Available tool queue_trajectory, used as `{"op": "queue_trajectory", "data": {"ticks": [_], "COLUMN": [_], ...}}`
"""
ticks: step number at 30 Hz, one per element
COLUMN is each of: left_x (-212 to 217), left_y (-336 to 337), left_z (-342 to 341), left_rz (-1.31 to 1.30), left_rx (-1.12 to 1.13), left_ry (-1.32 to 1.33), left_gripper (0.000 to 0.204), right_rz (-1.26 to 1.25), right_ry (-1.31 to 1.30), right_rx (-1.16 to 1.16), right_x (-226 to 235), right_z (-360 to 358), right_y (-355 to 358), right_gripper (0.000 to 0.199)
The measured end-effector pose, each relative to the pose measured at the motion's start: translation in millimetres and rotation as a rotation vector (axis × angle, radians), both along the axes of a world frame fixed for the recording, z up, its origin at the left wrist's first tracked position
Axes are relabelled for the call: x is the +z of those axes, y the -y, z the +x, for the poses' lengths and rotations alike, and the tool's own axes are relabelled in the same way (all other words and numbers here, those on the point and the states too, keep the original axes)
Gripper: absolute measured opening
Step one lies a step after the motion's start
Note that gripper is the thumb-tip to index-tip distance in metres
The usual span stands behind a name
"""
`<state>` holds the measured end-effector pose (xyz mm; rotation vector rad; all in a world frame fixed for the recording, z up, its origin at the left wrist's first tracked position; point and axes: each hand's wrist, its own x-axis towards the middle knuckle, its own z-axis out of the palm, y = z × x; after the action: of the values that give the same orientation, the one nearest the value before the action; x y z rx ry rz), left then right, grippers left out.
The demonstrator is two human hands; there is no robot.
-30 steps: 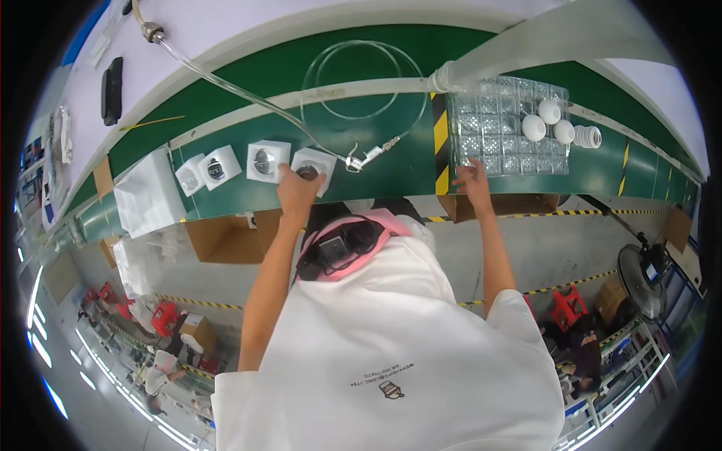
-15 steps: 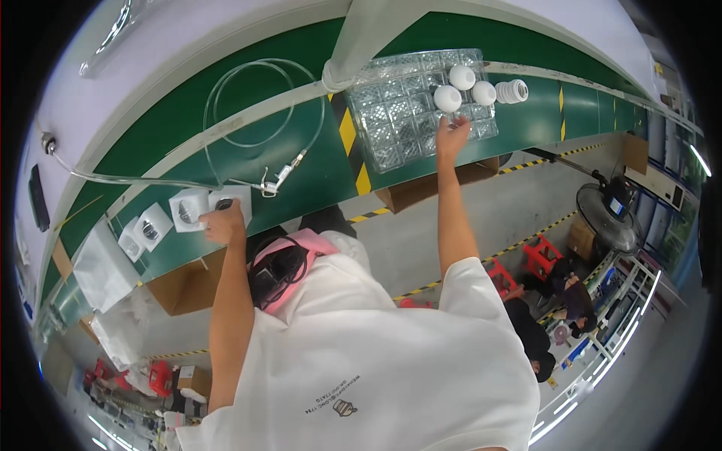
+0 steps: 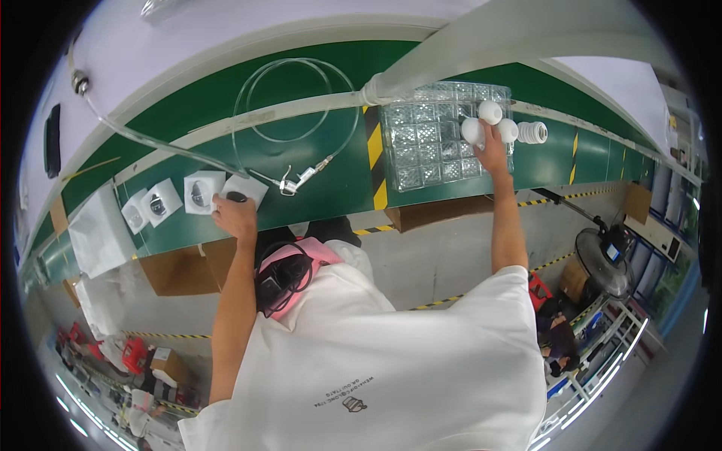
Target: Testing and inspecting spherical electronic devices at a quality control station by placing them in a test fixture and wiping them with a cloth.
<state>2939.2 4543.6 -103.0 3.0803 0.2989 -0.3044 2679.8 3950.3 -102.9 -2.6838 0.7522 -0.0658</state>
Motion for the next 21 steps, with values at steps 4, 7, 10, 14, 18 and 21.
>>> {"op": "queue_trajectory", "data": {"ticks": [4, 7, 10, 14, 18, 21], "left_x": [-1, 2, 9, 20, 30, 32], "left_y": [-5, -11, -18, -29, -58, -78], "left_z": [-4, 1, 2, 1, 1, -1], "left_rz": [0.04, -0.034, -0.072, -0.141, -0.503, -0.445], "left_rx": [-0.156, -0.258, -0.322, -0.324, -0.28, -0.238], "left_ry": [0.024, -0.004, -0.082, -0.174, -0.01, 0.004], "left_gripper": [0.081, 0.085, 0.093, 0.104, 0.075, 0.053], "right_rz": [0.054, -0.031, -0.073, -0.052, -0.059, -0.041], "right_ry": [-0.279, -0.276, -0.445, -0.462, -0.495, -0.379], "right_rx": [0.087, 0.21, 0.207, 0.208, 0.113, 0.057], "right_x": [4, -2, -6, 11, 23, 23], "right_z": [5, 8, 20, 38, 45, 36], "right_y": [18, 27, 27, 16, 3, -12], "right_gripper": [0.087, 0.087, 0.089, 0.093, 0.089, 0.08]}}
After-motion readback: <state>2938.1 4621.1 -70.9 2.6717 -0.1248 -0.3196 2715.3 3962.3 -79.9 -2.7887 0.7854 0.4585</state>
